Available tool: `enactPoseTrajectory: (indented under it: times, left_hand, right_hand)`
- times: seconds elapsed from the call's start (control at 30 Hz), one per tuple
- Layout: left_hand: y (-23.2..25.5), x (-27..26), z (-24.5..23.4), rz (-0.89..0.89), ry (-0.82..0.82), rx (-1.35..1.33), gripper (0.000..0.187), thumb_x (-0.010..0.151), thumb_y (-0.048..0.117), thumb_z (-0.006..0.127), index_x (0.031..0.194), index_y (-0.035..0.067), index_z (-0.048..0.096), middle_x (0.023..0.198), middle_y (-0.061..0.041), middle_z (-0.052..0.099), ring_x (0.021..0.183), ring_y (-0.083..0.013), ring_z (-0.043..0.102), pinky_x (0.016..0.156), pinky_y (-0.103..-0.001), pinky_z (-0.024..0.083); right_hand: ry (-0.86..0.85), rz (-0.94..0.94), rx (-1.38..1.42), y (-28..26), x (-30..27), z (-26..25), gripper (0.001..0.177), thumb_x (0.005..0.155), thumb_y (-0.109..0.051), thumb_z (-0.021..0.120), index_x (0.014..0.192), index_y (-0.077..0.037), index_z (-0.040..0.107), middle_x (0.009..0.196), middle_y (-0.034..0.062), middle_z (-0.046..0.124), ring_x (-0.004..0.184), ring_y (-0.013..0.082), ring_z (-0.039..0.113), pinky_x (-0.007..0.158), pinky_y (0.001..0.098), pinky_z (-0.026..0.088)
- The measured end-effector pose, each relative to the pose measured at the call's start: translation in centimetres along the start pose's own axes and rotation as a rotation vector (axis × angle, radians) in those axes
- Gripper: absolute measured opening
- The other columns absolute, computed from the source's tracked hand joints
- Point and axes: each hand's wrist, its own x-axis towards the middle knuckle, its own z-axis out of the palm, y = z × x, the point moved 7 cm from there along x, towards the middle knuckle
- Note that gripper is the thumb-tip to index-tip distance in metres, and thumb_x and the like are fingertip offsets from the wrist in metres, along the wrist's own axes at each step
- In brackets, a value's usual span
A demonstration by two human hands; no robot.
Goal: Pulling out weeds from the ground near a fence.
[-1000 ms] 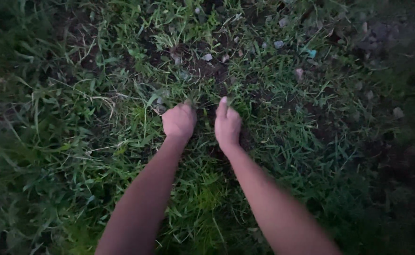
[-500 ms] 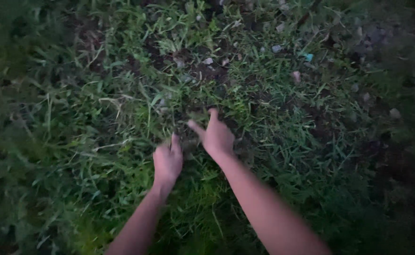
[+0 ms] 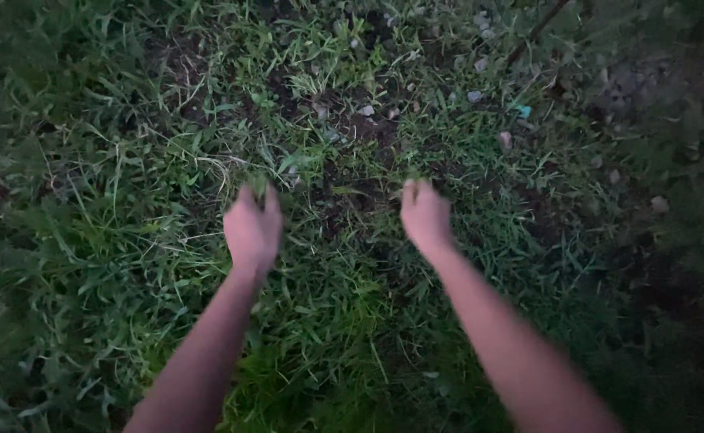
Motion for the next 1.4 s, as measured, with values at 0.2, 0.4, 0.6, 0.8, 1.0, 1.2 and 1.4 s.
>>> enactPoseTrajectory:
  times: [0.2, 0.4, 0.6, 0.8, 1.0, 1.2, 1.4]
  left_hand:
    - [1.3, 3.0, 2.1, -0.105, -0.277, 0.44, 0.103, 0.089, 0.075, 0.053, 0.158, 0.006, 0.02, 0.152, -0.03, 0.035, 0.115, -0.0492, 0.06, 0.081, -0.057, 0.056]
    - [-4.9, 3.0, 8.0, 0.072, -0.243, 0.526, 0.032, 0.104, 0.029, 0.049, 0.129, 0.012, 0.056, 0.131, -0.018, 0.064, 0.097, -0.0416, 0.074, 0.081, -0.053, 0.06]
    - [-5.3, 3.3, 4.8, 0.104, -0.142, 0.278, 0.021, 0.091, 0.023, 0.061, 0.104, 0.007, 0.067, 0.099, -0.02, 0.073, 0.093, -0.0437, 0.07, 0.081, -0.056, 0.056]
    - [-8.7, -1.3, 1.6, -0.146, 0.1, -0.219, 0.02, 0.094, 0.017, 0.059, 0.106, 0.004, 0.069, 0.088, -0.023, 0.072, 0.083, -0.0421, 0.073, 0.072, -0.05, 0.057]
    - [-7.3, -1.2, 0.7, -0.078, 0.184, -0.22, 0.022, 0.105, 0.022, 0.056, 0.104, 0.002, 0.066, 0.088, -0.026, 0.069, 0.082, -0.0454, 0.067, 0.072, -0.049, 0.056]
    - [-1.0, 4.9, -0.6, -0.124, -0.015, 0.161, 0.063, 0.094, 0.054, 0.066, 0.126, 0.002, 0.049, 0.113, -0.024, 0.066, 0.089, -0.0464, 0.07, 0.073, -0.057, 0.054]
    - [-6.2, 9.2, 7.0, -0.092, -0.175, 0.51, 0.031, 0.102, 0.034, 0.053, 0.125, 0.014, 0.061, 0.12, -0.017, 0.068, 0.095, -0.0372, 0.074, 0.079, -0.048, 0.06]
  right_hand:
    - [-0.238, 0.203, -0.542, 0.9, 5.8, 1.6, 0.104, 0.094, -0.084, 0.058, 0.152, -0.001, 0.032, 0.115, 0.0204, 0.067, 0.097, 0.036, 0.072, 0.075, 0.0512, 0.06]
    - [0.001, -0.09, -0.641, 0.0, 6.1, 3.8, 0.049, 0.098, -0.045, 0.048, 0.098, -0.008, 0.079, 0.105, 0.0204, 0.074, 0.093, 0.0401, 0.073, 0.077, 0.0534, 0.058]
    - [0.016, -0.003, -0.609, 1.4, 5.4, 2.5, 0.065, 0.114, -0.048, 0.041, 0.085, -0.003, 0.078, 0.083, 0.0237, 0.075, 0.078, 0.0396, 0.073, 0.075, 0.0515, 0.058]
    - [0.191, -0.348, -0.261, 0.0, 1.2, 0.7, 0.044, 0.111, -0.033, 0.044, 0.099, -0.001, 0.072, 0.078, 0.022, 0.071, 0.065, 0.0376, 0.07, 0.06, 0.0494, 0.056]
    - [-0.16, -0.34, -0.323, -8.6, -1.4, 7.3, 0.038, 0.101, -0.039, 0.053, 0.103, -0.005, 0.069, 0.086, 0.0206, 0.073, 0.078, 0.0408, 0.073, 0.067, 0.0528, 0.059]
    - [-0.112, -0.256, -0.443, -13.4, 3.7, 10.9, 0.067, 0.102, -0.055, 0.049, 0.142, -0.003, 0.036, 0.095, 0.0267, 0.07, 0.081, 0.0463, 0.072, 0.067, 0.0579, 0.057]
    - [-0.249, -0.238, -0.681, -17.7, 3.5, 11.2, 0.056, 0.106, -0.053, 0.043, 0.14, -0.009, 0.05, 0.093, 0.0235, 0.075, 0.092, 0.0413, 0.074, 0.077, 0.0534, 0.059]
